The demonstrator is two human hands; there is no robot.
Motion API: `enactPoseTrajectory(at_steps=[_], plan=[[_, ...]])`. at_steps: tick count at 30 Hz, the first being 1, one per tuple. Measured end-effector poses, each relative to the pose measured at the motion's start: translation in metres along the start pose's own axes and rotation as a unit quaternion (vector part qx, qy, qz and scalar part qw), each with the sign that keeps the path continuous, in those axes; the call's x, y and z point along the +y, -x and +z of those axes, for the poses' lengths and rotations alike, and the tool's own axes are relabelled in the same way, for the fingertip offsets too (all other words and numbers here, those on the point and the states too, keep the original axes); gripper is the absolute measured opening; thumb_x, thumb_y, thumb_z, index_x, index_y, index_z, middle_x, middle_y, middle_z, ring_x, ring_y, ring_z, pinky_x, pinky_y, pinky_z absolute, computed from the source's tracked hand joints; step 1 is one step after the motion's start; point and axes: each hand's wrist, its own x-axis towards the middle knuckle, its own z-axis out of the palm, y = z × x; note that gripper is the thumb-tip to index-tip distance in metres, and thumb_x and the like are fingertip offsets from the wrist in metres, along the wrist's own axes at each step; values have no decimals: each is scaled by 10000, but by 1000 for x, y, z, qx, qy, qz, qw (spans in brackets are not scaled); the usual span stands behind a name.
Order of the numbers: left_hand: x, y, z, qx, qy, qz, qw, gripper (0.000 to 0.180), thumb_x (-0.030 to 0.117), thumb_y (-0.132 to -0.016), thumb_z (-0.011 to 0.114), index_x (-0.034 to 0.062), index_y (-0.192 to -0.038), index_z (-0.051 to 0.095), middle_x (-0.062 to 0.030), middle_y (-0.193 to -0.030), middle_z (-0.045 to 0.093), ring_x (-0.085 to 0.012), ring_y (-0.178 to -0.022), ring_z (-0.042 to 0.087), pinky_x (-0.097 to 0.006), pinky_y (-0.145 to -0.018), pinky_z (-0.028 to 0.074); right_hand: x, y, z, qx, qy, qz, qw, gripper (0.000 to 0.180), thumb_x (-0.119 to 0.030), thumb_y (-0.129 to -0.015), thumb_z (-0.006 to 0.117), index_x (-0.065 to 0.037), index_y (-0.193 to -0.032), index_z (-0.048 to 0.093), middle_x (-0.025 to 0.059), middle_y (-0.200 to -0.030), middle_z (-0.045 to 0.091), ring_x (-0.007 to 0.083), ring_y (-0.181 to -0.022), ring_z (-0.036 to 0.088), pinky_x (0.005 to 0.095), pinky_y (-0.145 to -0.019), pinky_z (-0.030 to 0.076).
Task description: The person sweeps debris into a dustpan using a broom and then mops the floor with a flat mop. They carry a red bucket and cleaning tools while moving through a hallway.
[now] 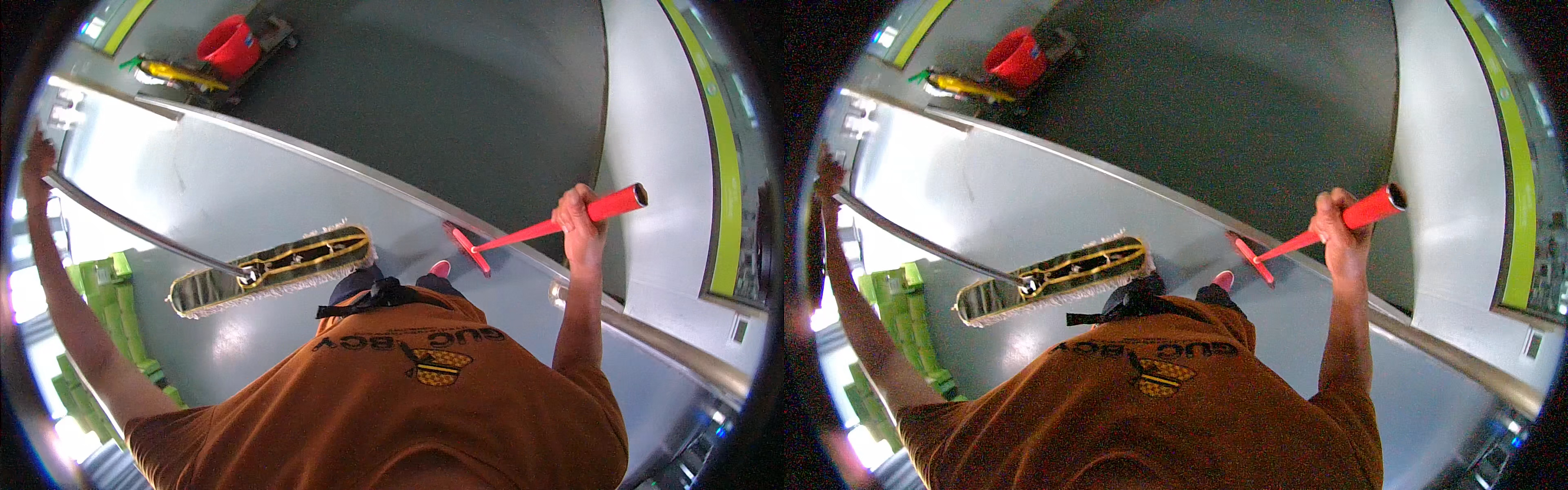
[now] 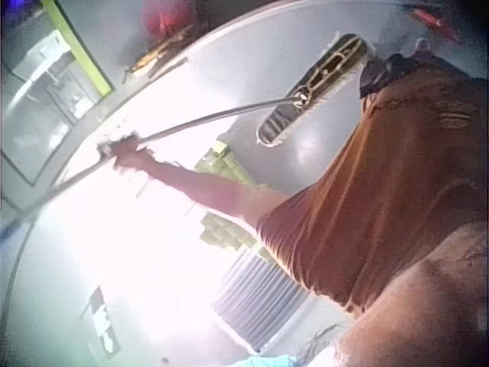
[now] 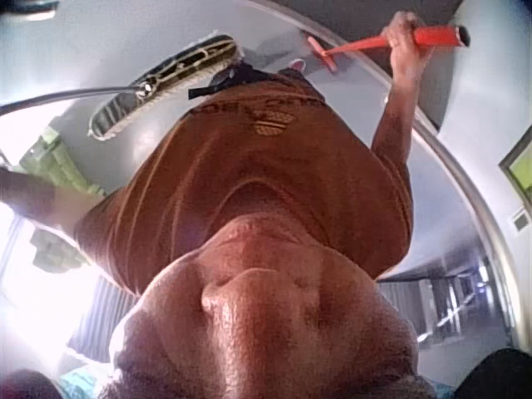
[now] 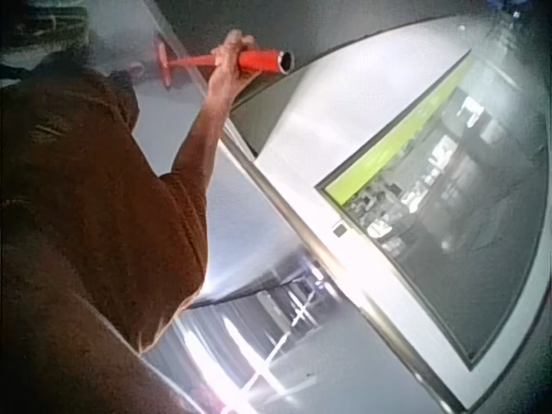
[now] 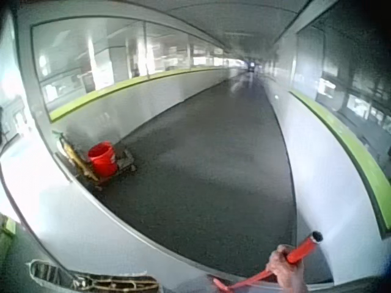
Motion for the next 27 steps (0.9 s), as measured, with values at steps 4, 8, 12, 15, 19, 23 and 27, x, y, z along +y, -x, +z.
enactPoseTrajectory(at_steps=[4,8,12,15,19,23,27], plan=[[-110,99,98,-180,12,35,983,378,199,-927,428,57,-1275,389,67,-645,440,-22,-468,376,-190,-422,344,23,-17,68,1,14,3,1000,309,-159,-880,556,-122,-644,360,-44,-544,305,61,-463,283,231,-468,283],[-211,164,112,-156,-19,-116,981,371,234,-914,465,59,-1237,415,66,-622,409,-24,-442,363,-203,-387,331,36,-4,96,-7,34,14,999,282,-160,-884,554,-123,-669,376,-45,-545,302,58,-468,286,230,-470,284],[-269,235,132,-225,9,-164,960,193,165,-880,526,64,-1035,586,81,-536,350,-36,-439,308,-216,-399,260,50,42,121,-18,30,14,999,263,-147,-890,542,-120,-685,381,-43,-561,314,57,-478,289,226,-488,283],[-320,262,133,-241,-4,-175,955,152,149,-883,526,54,-970,607,74,-537,355,-42,-451,319,-219,-413,257,54,75,144,-19,43,10,999,259,-147,-890,539,-117,-685,383,-41,-568,320,61,-484,294,232,-501,290],[-361,242,153,-289,-86,-141,943,141,162,-849,595,103,-975,619,57,-587,424,-47,-517,382,-216,-473,335,42,71,151,-4,75,-7,997,259,-152,-886,538,-114,-681,384,-38,-573,326,70,-495,312,243,-511,299],[-380,173,213,-139,-119,-59,981,252,170,-798,655,117,-1041,614,30,-635,522,-65,-587,478,-245,-538,405,38,47,143,14,78,-7,997,251,-133,-873,541,-112,-678,384,-35,-582,337,74,-501,318,246,-522,307],[-369,116,275,-103,-190,-18,976,358,218,-803,648,138,-1139,551,13,-698,565,-94,-655,513,-271,-621,442,38,47,138,41,67,-7,997,246,-132,-858,566,-116,-687,390,-34,-593,352,74,-514,329,248,-525,315]])
